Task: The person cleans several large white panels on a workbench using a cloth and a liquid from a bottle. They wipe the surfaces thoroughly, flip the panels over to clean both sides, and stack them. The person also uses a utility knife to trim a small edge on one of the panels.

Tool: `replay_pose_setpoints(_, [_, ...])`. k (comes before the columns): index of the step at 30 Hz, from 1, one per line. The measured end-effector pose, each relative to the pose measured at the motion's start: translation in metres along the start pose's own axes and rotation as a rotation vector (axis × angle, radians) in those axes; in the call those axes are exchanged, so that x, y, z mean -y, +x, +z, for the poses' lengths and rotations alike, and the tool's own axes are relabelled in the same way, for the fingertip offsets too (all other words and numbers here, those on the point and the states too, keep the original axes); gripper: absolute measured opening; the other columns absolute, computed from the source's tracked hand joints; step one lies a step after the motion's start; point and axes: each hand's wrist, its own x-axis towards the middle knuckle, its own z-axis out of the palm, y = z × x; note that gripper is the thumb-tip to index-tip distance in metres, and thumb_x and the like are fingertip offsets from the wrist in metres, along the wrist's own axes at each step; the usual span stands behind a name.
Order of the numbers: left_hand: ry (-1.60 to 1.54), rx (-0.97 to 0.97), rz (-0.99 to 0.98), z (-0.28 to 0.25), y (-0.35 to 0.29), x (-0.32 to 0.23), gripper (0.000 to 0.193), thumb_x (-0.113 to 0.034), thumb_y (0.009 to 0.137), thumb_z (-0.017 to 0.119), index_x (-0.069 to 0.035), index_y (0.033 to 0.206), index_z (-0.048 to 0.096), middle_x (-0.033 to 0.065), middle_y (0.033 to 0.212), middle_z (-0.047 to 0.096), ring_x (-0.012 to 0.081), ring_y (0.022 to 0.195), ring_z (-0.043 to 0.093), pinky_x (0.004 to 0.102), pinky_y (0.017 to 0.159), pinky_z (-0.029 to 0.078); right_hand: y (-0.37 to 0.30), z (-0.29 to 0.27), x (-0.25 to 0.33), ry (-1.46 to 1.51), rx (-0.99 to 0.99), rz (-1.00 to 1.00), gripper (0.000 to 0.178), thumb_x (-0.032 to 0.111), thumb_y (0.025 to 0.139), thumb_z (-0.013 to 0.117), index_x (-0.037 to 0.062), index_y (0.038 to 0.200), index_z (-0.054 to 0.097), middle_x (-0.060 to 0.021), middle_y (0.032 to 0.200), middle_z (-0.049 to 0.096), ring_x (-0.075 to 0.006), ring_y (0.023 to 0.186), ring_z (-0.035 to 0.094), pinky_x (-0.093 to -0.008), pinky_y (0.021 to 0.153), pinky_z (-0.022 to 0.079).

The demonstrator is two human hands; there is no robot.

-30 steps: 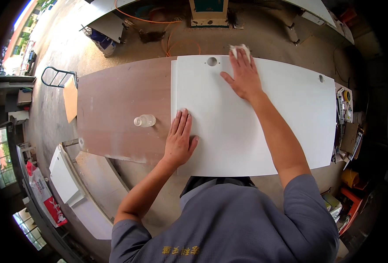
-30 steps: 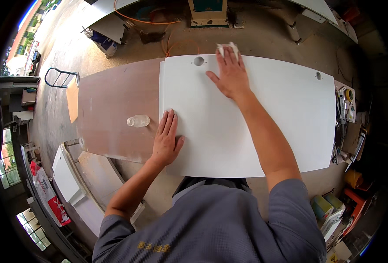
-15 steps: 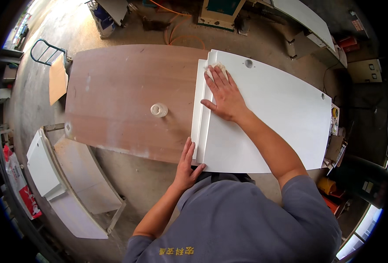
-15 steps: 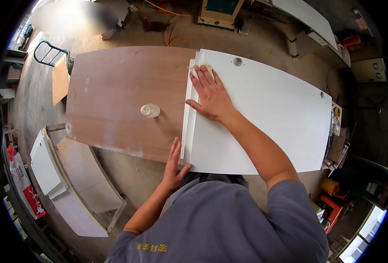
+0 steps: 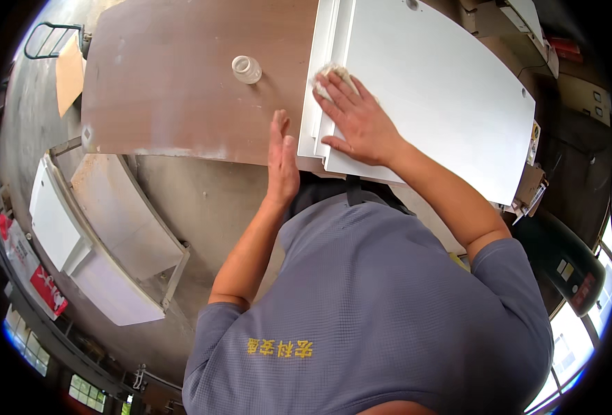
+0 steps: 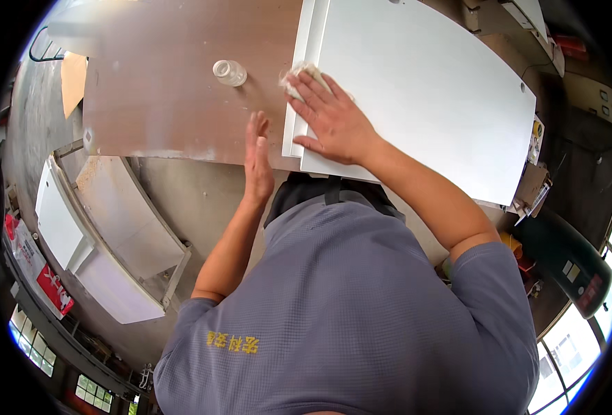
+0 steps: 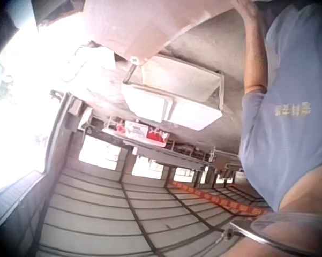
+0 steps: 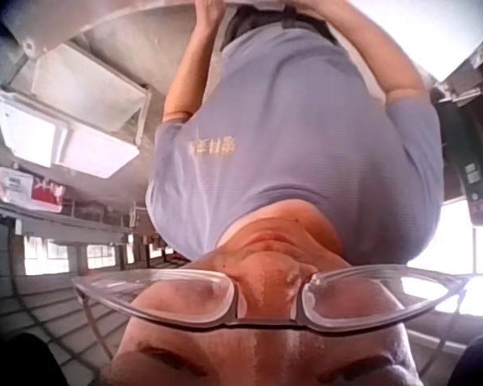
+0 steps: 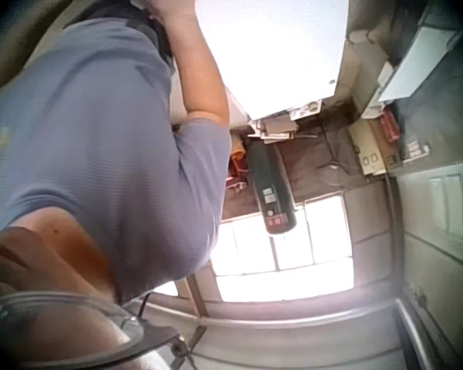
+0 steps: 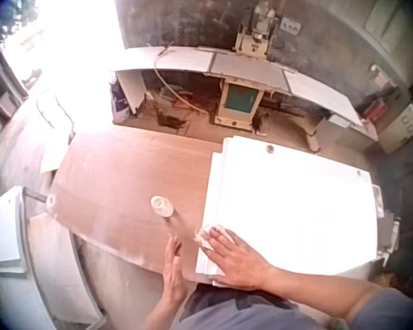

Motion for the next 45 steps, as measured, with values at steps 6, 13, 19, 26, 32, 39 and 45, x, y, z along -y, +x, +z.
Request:
replay_pose_setpoints(6, [0.240, -0.082, 0.365, 0.004, 0.040, -0.051, 0.058, -0.014, 0.107, 0.047, 0.004, 0.159, 0.031, 0.0207, 0.165, 0.035, 0.0336, 0.154, 0.032, 0.0454, 0.125, 0.026, -0.067, 0.018, 0.036, 0.119, 0.069, -0.303, 0.077, 0.052, 0.095, 0.063, 0.0106, 0.157, 0.043, -0.0065, 0.171, 0.029, -0.0223, 0.159, 0.022, -0.0443, 0.132, 0.015])
replay_pose_setpoints(13, [0.652, 0.477, 0.504, 0.168, -0.013, -0.073, 0.076, -0.006, 0.089, 0.071, 0.001, 0.157, 0.038, 0.0212, 0.165, 0.035, 0.0370, 0.152, 0.036, 0.0469, 0.124, 0.031, -0.247, 0.019, -0.015, -0.185, -0.066, 0.176, 0.069, 0.023, 0.093, 0.062, 0.0091, 0.158, 0.041, -0.0088, 0.168, 0.035, -0.0260, 0.157, 0.028, -0.0447, 0.130, 0.023])
replay_pose_setpoints(19, [1.342, 0.920, 0.572, 0.313, -0.063, -0.010, 0.094, -0.018, 0.086, 0.077, -0.011, 0.164, 0.026, 0.0135, 0.174, 0.014, 0.0322, 0.160, 0.014, 0.0483, 0.131, 0.015, -0.501, 0.040, -0.132, -0.254, -0.261, 0.857, 0.079, -0.001, 0.087, 0.058, 0.0065, 0.161, 0.032, -0.0183, 0.169, 0.028, -0.0293, 0.159, 0.023, -0.0469, 0.129, 0.020])
replay_pose_setpoints(26, [1.659, 0.954, 0.728, 0.364, -0.068, 0.005, 0.095, 0.007, 0.078, 0.066, -0.016, 0.164, 0.031, 0.0145, 0.174, 0.014, 0.0339, 0.160, 0.015, 0.0516, 0.129, 0.016, -0.731, 0.111, -0.221, 0.187, -0.890, 1.554, 0.093, 0.008, 0.086, 0.071, -0.0031, 0.163, 0.019, -0.0277, 0.167, 0.026, -0.0428, 0.157, 0.019, -0.0436, 0.128, 0.023])
replay_pose_setpoints(32, [1.780, 0.971, 0.791, 0.360, -0.084, -0.006, 0.096, -0.003, 0.081, 0.073, -0.018, 0.164, 0.029, 0.0201, 0.170, 0.018, 0.0379, 0.158, 0.019, 0.0555, 0.128, 0.019, -0.687, 0.255, -0.161, 0.908, -1.090, 1.670, 0.090, 0.004, 0.086, 0.068, -0.0083, 0.161, 0.021, -0.0279, 0.168, 0.026, -0.0374, 0.157, 0.026, -0.0392, 0.126, 0.025])
replay_pose_setpoints(39, [1.509, 1.098, 0.630, 0.373, -0.121, -0.158, 0.086, 0.003, 0.071, 0.061, -0.010, 0.155, 0.047, 0.0177, 0.164, 0.039, 0.0387, 0.153, 0.035, 0.0519, 0.123, 0.034, -0.654, 0.300, -0.099, 1.087, -1.199, 1.697, 0.088, 0.003, 0.085, 0.070, -0.0063, 0.161, 0.026, -0.0220, 0.170, 0.027, -0.0332, 0.158, 0.026, -0.0390, 0.125, 0.025])
replay_pose_setpoints(45, [1.072, 0.667, 0.555, 0.439, -0.021, -0.350, 0.034, -0.002, 0.090, 0.075, 0.006, 0.122, 0.069, 0.0131, 0.102, 0.076, 0.0129, 0.096, 0.071, 0.0313, 0.087, 0.057, -0.640, 0.248, -0.049, 1.116, -1.344, 1.748, 0.083, 0.002, 0.087, 0.065, -0.0029, 0.162, 0.029, -0.0195, 0.169, 0.031, -0.0306, 0.155, 0.032, -0.0366, 0.124, 0.025])
